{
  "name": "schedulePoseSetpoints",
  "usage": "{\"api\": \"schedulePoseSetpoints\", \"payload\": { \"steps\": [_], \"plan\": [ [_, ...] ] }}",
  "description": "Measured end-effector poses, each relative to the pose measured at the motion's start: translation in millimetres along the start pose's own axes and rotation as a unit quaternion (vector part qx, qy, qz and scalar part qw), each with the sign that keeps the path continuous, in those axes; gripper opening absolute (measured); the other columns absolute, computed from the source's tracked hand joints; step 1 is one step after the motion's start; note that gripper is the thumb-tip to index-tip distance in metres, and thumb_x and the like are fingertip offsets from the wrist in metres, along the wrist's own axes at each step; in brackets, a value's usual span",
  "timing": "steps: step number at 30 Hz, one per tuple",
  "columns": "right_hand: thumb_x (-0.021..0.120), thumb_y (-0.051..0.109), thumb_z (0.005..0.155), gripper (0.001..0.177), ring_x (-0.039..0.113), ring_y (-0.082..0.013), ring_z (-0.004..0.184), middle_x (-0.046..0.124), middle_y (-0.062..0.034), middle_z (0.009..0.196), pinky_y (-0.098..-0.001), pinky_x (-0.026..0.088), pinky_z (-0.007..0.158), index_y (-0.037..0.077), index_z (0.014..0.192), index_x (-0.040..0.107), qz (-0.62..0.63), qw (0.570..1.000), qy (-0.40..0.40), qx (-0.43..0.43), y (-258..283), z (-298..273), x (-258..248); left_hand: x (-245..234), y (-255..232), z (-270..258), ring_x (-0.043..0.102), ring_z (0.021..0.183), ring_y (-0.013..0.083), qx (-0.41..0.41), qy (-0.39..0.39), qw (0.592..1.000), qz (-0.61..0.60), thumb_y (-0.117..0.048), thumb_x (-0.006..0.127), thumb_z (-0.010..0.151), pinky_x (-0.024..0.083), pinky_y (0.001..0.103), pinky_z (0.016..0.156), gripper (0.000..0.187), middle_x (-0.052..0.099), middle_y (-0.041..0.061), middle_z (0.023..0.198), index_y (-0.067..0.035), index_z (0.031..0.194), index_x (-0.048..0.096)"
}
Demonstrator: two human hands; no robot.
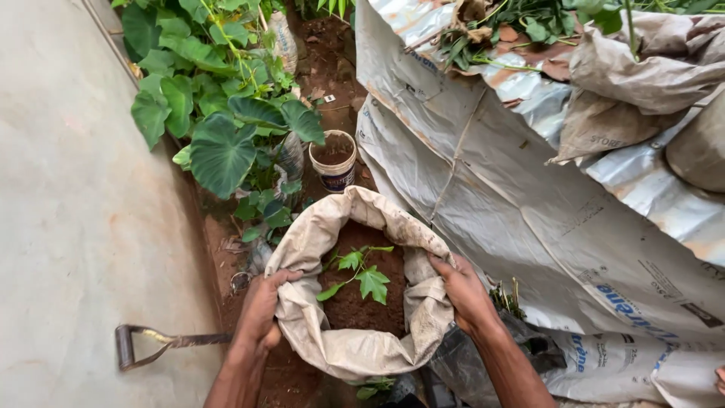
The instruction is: Planting seedlings into bags of soil and organizing plant cuttings.
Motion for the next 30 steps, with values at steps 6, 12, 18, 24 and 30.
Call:
{"api": "schedulePoseSetpoints", "payload": {
  "steps": [6, 12, 18, 24, 30],
  "plan": [
    [0.050, 0.015, 0.103, 0.030, 0.069, -0.0173, 0.071, 0.072, -0.0116, 0.093, -0.0345, 0.062, 0.063, -0.003, 0.123, 0.063, 0.020, 0.999, 0.010, -0.024, 55.6, 33.1, -15.0, 48.8, -23.1, 54.4, 0.072, 0.062, 0.0261, -0.022, 0.030, 0.999, -0.039, -0.009, 0.064, 0.083, 0.062, 0.040, 0.057, 0.031, 0.074, 0.019, 0.081, 0.009, 0.108, 0.064],
    [0.050, 0.018, 0.101, 0.036, 0.068, -0.0191, 0.062, 0.069, -0.0135, 0.087, -0.0341, 0.062, 0.056, 0.001, 0.131, 0.060, 0.030, 0.998, 0.003, -0.055, 109.8, 54.6, -29.9, 108.5, -63.6, 91.5, 0.072, 0.066, 0.0234, 0.005, 0.076, 0.997, -0.031, -0.007, 0.065, 0.082, 0.062, 0.039, 0.058, 0.030, 0.073, 0.014, 0.085, 0.006, 0.109, 0.066],
    [0.052, 0.016, 0.100, 0.036, 0.071, -0.0159, 0.071, 0.072, -0.0118, 0.094, -0.0302, 0.062, 0.060, 0.000, 0.131, 0.059, 0.071, 0.991, -0.091, -0.069, 153.8, 74.1, -41.7, 166.8, -95.9, 157.2, 0.070, 0.066, 0.0233, 0.007, 0.156, 0.988, -0.003, -0.008, 0.066, 0.084, 0.061, 0.039, 0.058, 0.029, 0.070, 0.013, 0.085, 0.008, 0.109, 0.065],
    [0.055, 0.018, 0.103, 0.035, 0.070, -0.0041, 0.100, 0.073, -0.0016, 0.116, -0.0248, 0.061, 0.080, 0.002, 0.133, 0.062, 0.027, 0.970, -0.208, -0.121, 175.0, 130.6, -88.9, 245.3, -127.4, 246.7, 0.071, 0.065, 0.0235, -0.027, 0.256, 0.966, 0.020, -0.011, 0.065, 0.083, 0.061, 0.040, 0.058, 0.027, 0.071, 0.013, 0.083, 0.005, 0.105, 0.067],
    [0.053, 0.018, 0.101, 0.033, 0.072, -0.0205, 0.083, 0.072, -0.0135, 0.103, -0.0371, 0.063, 0.070, 0.000, 0.127, 0.059, 0.136, 0.939, -0.235, -0.211, 238.9, 159.5, -81.6, 340.9, -175.8, 317.6, 0.072, 0.065, 0.0256, -0.037, 0.333, 0.939, 0.076, -0.013, 0.064, 0.086, 0.062, 0.039, 0.059, 0.028, 0.072, 0.016, 0.083, 0.010, 0.104, 0.066]
  ]
}}
Point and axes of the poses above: each hand's wrist, its own z-axis towards the middle knuckle, its own x-axis out of the palm, y = z × x, the point moved 6 cm from there along z, towards the middle knuckle
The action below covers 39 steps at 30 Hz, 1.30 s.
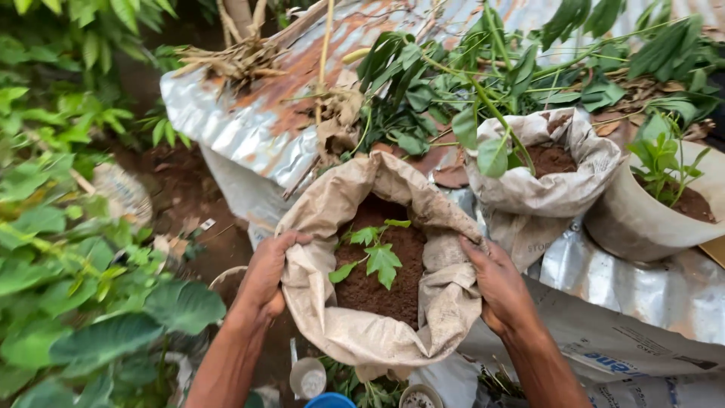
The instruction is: Planting seedlings into bags of soil and organizing plant cuttings.
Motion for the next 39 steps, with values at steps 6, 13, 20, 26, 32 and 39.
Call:
{"api": "schedulePoseSetpoints", "payload": {
  "steps": [6, 13, 20, 26, 32, 39],
  "plan": [
    [0.050, 0.017, 0.101, 0.029, 0.072, -0.0173, 0.078, 0.071, -0.0089, 0.099, -0.0336, 0.062, 0.065, 0.001, 0.125, 0.056, 0.003, 0.992, -0.092, -0.086, 48.7, 52.1, 30.0, 38.4, -59.1, 104.3, 0.072, 0.063, 0.0271, -0.002, 0.063, 0.998, 0.027, -0.014, 0.062, 0.088, 0.062, 0.041, 0.056, 0.029, 0.072, 0.016, 0.084, 0.008, 0.107, 0.065],
    [0.035, 0.030, 0.119, 0.051, 0.044, -0.0271, 0.060, 0.046, -0.0170, 0.081, -0.0389, 0.042, 0.049, 0.024, 0.169, 0.043, -0.396, 0.895, -0.193, -0.072, 25.6, 196.1, -34.5, 89.5, -92.8, 229.3, 0.069, 0.056, 0.0269, 0.013, 0.183, 0.983, 0.022, -0.013, 0.060, 0.089, 0.062, 0.040, 0.052, 0.023, 0.066, 0.015, 0.075, 0.003, 0.105, 0.062],
    [0.041, 0.058, 0.105, 0.082, 0.036, -0.0314, 0.145, 0.035, -0.0208, 0.157, -0.0436, 0.032, 0.117, 0.000, 0.160, 0.023, -0.122, 0.962, -0.211, -0.124, 28.9, 253.9, -42.2, 117.4, -66.8, 343.0, 0.064, 0.051, 0.0218, 0.047, 0.185, 0.980, 0.051, -0.010, 0.060, 0.087, 0.060, 0.037, 0.047, 0.016, 0.061, 0.008, 0.068, 0.003, 0.097, 0.060],
    [0.047, 0.048, 0.099, 0.076, 0.051, -0.0358, 0.134, 0.051, -0.0262, 0.150, -0.0466, 0.041, 0.111, -0.003, 0.154, 0.035, -0.298, 0.890, -0.285, -0.196, 36.1, 259.3, -42.9, 110.5, -33.2, 374.8, 0.067, 0.051, 0.0181, 0.017, 0.160, 0.983, 0.084, -0.014, 0.054, 0.091, 0.061, 0.033, 0.049, 0.020, 0.065, 0.008, 0.069, 0.002, 0.096, 0.065],
    [0.064, 0.037, 0.102, 0.080, 0.061, -0.0418, 0.113, 0.044, -0.0424, 0.140, -0.0516, 0.045, 0.098, -0.006, 0.150, 0.017, -0.338, 0.902, -0.227, -0.143, 48.6, 232.4, -20.6, 113.5, -36.3, 358.5, 0.065, 0.051, 0.0176, -0.003, 0.180, 0.979, 0.090, -0.020, 0.057, 0.097, 0.060, 0.034, 0.048, 0.021, 0.064, 0.005, 0.068, -0.001, 0.099, 0.063],
    [0.071, 0.033, 0.095, 0.096, 0.058, -0.0445, 0.129, 0.041, -0.0422, 0.150, -0.0579, 0.043, 0.113, 0.011, 0.163, 0.006, -0.437, 0.847, -0.206, -0.223, 55.6, 211.4, -9.0, 82.1, -27.1, 352.3, 0.066, 0.084, 0.0241, 0.098, 0.164, 0.957, 0.218, -0.031, 0.066, 0.101, 0.059, 0.041, 0.067, 0.052, 0.064, 0.017, 0.105, 0.010, 0.131, 0.055]
  ]
}}
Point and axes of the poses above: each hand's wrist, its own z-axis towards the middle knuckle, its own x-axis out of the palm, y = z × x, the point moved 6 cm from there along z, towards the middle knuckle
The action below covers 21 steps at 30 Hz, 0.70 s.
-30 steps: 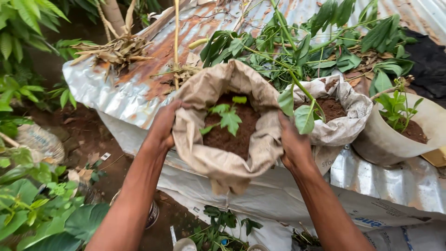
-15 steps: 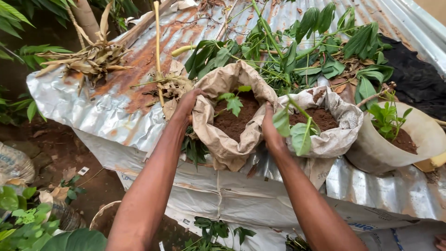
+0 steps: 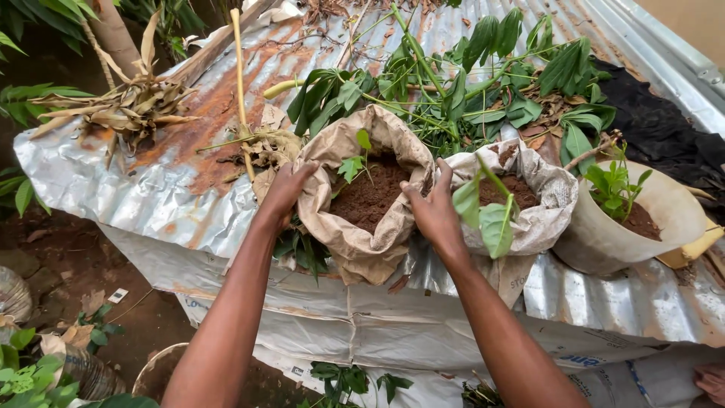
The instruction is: Planting seedlings into bags of soil and organizing plant cuttings.
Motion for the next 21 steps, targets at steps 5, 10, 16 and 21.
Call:
{"api": "schedulePoseSetpoints", "payload": {
  "steps": [5, 10, 16, 21],
  "plan": [
    [0.061, 0.038, 0.096, 0.093, 0.062, -0.0454, 0.122, 0.026, -0.0288, 0.162, -0.0602, 0.041, 0.111, 0.022, 0.164, -0.001, -0.034, 0.993, 0.060, 0.093, 62.1, -51.7, -15.4, 20.8, -50.6, -82.5, 0.047, 0.140, 0.0331, 0.006, -0.051, 0.992, 0.115, -0.036, 0.068, 0.094, 0.037, 0.050, 0.115, 0.088, 0.039, 0.027, 0.155, -0.004, 0.159, 0.017],
    [0.064, 0.032, 0.102, 0.081, 0.049, -0.0485, 0.140, 0.034, -0.0294, 0.161, -0.0601, 0.040, 0.113, 0.018, 0.166, 0.015, -0.078, 0.988, -0.005, -0.133, 32.6, -75.8, -18.3, 25.0, -38.1, -135.3, 0.041, 0.148, 0.0323, 0.067, -0.053, 0.984, 0.155, -0.042, 0.067, 0.090, 0.032, 0.049, 0.120, 0.090, 0.033, 0.019, 0.164, -0.013, 0.162, 0.021],
    [0.056, 0.020, 0.094, 0.065, 0.067, -0.0297, 0.122, 0.039, -0.0116, 0.162, -0.0435, 0.061, 0.088, 0.018, 0.155, 0.035, 0.037, 0.999, 0.017, -0.003, 32.4, -160.4, -40.8, 35.8, -24.5, -223.7, 0.035, 0.150, 0.0309, 0.093, -0.110, 0.984, 0.105, -0.048, 0.062, 0.090, 0.034, 0.056, 0.117, 0.086, 0.027, 0.015, 0.168, -0.013, 0.159, 0.026],
    [0.064, 0.025, 0.089, 0.057, 0.079, -0.0276, 0.098, 0.072, -0.0189, 0.129, -0.0415, 0.069, 0.073, 0.008, 0.142, 0.051, 0.238, 0.955, 0.003, 0.179, -88.8, -253.0, -33.3, 50.8, 105.2, -302.3, 0.068, 0.116, 0.0328, -0.079, -0.157, 0.984, -0.012, -0.043, 0.066, 0.086, 0.057, 0.048, 0.099, 0.065, 0.064, 0.018, 0.138, -0.008, 0.139, 0.053]
  ]
}}
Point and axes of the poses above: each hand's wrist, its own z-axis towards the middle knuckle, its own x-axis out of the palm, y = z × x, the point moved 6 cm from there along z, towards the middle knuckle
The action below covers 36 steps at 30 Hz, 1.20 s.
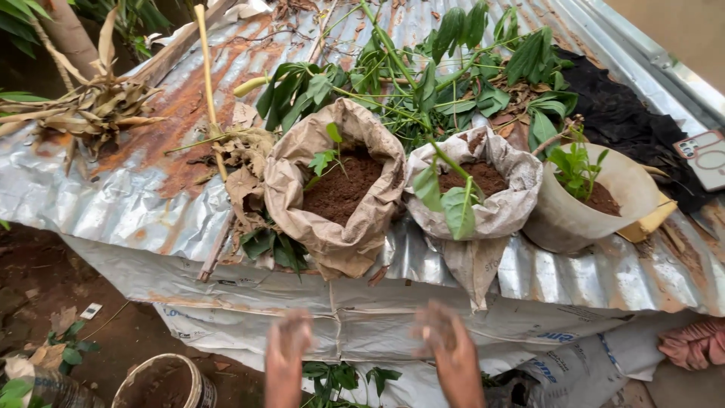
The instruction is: Planting seedlings into bags of soil and organizing plant cuttings.
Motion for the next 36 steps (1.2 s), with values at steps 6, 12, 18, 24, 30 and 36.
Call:
{"api": "schedulePoseSetpoints", "payload": {
  "steps": [6, 12, 18, 24, 30, 36],
  "plan": [
    [0.068, 0.017, 0.090, 0.054, 0.081, -0.0342, 0.085, 0.081, -0.0272, 0.100, -0.0460, 0.068, 0.078, 0.002, 0.139, 0.052, 0.079, 0.993, 0.079, 0.038, -282.2, -6.8, -85.2, 14.5, 280.0, 3.3, 0.081, 0.091, 0.0359, -0.161, 0.231, 0.902, -0.327, -0.040, 0.063, 0.086, 0.067, 0.049, 0.084, 0.054, 0.078, 0.030, 0.107, -0.002, 0.125, 0.058],
    [0.063, 0.013, 0.094, 0.048, 0.079, -0.0324, 0.077, 0.078, -0.0262, 0.096, -0.0437, 0.064, 0.062, 0.003, 0.139, 0.052, 0.049, 0.982, 0.048, 0.174, -134.7, -35.3, -69.1, 69.1, 218.4, -43.7, 0.081, 0.093, 0.0282, -0.125, 0.277, 0.950, -0.074, -0.010, 0.067, 0.089, 0.066, 0.042, 0.084, 0.039, 0.078, 0.021, 0.103, -0.006, 0.125, 0.054],
    [0.058, 0.013, 0.096, 0.039, 0.077, -0.0261, 0.078, 0.077, -0.0223, 0.092, -0.0352, 0.062, 0.062, -0.002, 0.132, 0.056, 0.055, 0.989, 0.085, 0.110, -37.6, -39.1, -57.9, 115.5, 24.8, -70.9, 0.079, 0.096, 0.0250, -0.051, 0.212, 0.975, -0.032, -0.010, 0.059, 0.095, 0.062, 0.036, 0.085, 0.023, 0.079, 0.019, 0.104, 0.002, 0.115, 0.062],
    [0.058, 0.014, 0.095, 0.041, 0.077, -0.0283, 0.075, 0.075, -0.0245, 0.092, -0.0372, 0.062, 0.060, -0.004, 0.132, 0.055, 0.097, 0.981, 0.114, 0.122, -64.1, -47.4, -115.6, 128.1, 47.2, -105.4, 0.079, 0.092, 0.0270, -0.055, 0.181, 0.979, -0.071, -0.013, 0.055, 0.100, 0.061, 0.038, 0.081, 0.022, 0.078, 0.021, 0.101, 0.004, 0.111, 0.064],
    [0.058, 0.010, 0.093, 0.044, 0.080, -0.0343, 0.077, 0.076, -0.0288, 0.095, -0.0417, 0.066, 0.060, -0.005, 0.133, 0.052, 0.107, 0.972, 0.128, 0.168, -126.9, -45.4, -240.2, 141.1, 192.7, -156.5, 0.084, 0.082, 0.0294, -0.105, 0.124, 0.983, -0.090, -0.013, 0.057, 0.096, 0.067, 0.039, 0.069, 0.021, 0.082, 0.022, 0.095, 0.003, 0.108, 0.065],
    [0.061, 0.012, 0.095, 0.042, 0.080, -0.0347, 0.077, 0.076, -0.0298, 0.095, -0.0448, 0.068, 0.060, -0.003, 0.133, 0.054, 0.078, 0.957, 0.168, 0.224, -187.1, -55.4, -306.6, 177.9, 221.5, -216.1, 0.082, 0.081, 0.0277, -0.135, 0.116, 0.980, -0.092, -0.016, 0.060, 0.097, 0.065, 0.035, 0.068, 0.022, 0.082, 0.020, 0.098, 0.002, 0.110, 0.064]
  ]
}}
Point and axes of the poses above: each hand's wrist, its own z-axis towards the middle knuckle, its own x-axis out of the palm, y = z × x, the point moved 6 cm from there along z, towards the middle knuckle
